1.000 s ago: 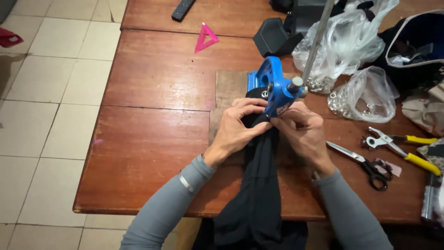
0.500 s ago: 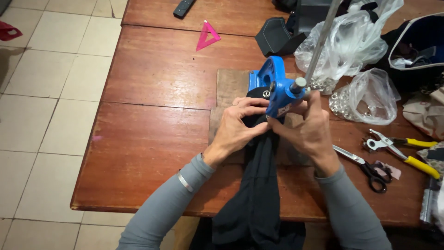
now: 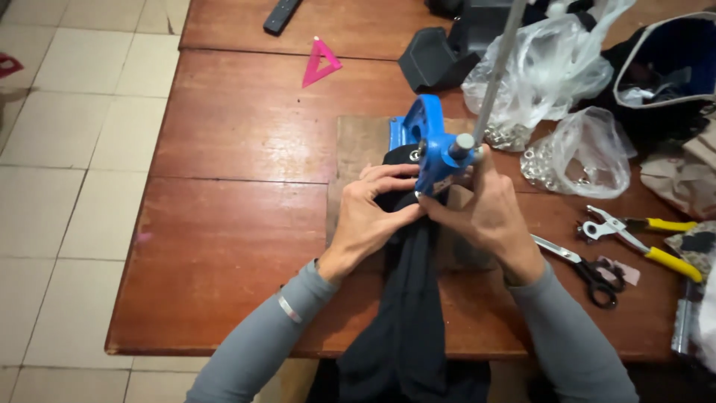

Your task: Installing metal grommets into black fabric using a manual press machine and trimming edges with scissors.

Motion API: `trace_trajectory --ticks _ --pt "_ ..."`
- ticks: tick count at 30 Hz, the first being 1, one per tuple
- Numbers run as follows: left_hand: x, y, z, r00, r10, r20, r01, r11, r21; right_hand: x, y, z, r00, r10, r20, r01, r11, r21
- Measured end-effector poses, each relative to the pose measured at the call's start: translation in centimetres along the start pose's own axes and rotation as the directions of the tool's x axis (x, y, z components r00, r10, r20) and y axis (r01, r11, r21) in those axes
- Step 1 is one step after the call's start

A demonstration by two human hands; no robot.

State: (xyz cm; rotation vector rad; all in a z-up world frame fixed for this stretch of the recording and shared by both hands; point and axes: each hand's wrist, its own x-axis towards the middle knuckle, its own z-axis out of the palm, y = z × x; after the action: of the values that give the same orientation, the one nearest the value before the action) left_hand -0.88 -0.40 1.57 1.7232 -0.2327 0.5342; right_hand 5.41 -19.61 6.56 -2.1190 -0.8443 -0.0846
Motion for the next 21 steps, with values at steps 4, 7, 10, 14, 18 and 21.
trace_trajectory --ticks 4,7,10,14,18,21 --pt "0.2 -0.2 0.1 0.999 0.038 0.017 -0.038 0.999 0.006 -0.8 0.8 0.3 0.998 0.021 -0.06 -0.022 1.0 -0.009" --pt "0.0 -0.7 0.0 0.998 0.048 0.03 -0.049 0.998 0.036 -0.6 0.4 -0.3 0.998 0.009 -0.061 -0.011 1.0 -0.028" --pt "-0.2 -0.7 -0.1 0.998 0.049 0.042 -0.05 0.998 0.033 1.3 0.2 -3.5 1.0 0.002 -0.003 -0.002 0.982 0.19" --pt "0.1 0.1 -0.3 0.997 0.057 0.042 -0.058 0.998 0.026 4.8 0.0 -9.8 0.992 -0.13 -0.004 0.12 0.901 0.416" --pt "-0.2 -0.3 -0.1 0.996 0.077 0.043 -0.079 0.996 0.05 3.6 -4.7 -12.6 0.954 -0.281 -0.105 0.299 0.871 0.391" --pt "0.0 -0.8 0.2 0.993 0.115 0.001 -0.115 0.991 0.071 0.9 -9.4 -12.5 0.895 -0.407 -0.181 0.445 0.828 0.34"
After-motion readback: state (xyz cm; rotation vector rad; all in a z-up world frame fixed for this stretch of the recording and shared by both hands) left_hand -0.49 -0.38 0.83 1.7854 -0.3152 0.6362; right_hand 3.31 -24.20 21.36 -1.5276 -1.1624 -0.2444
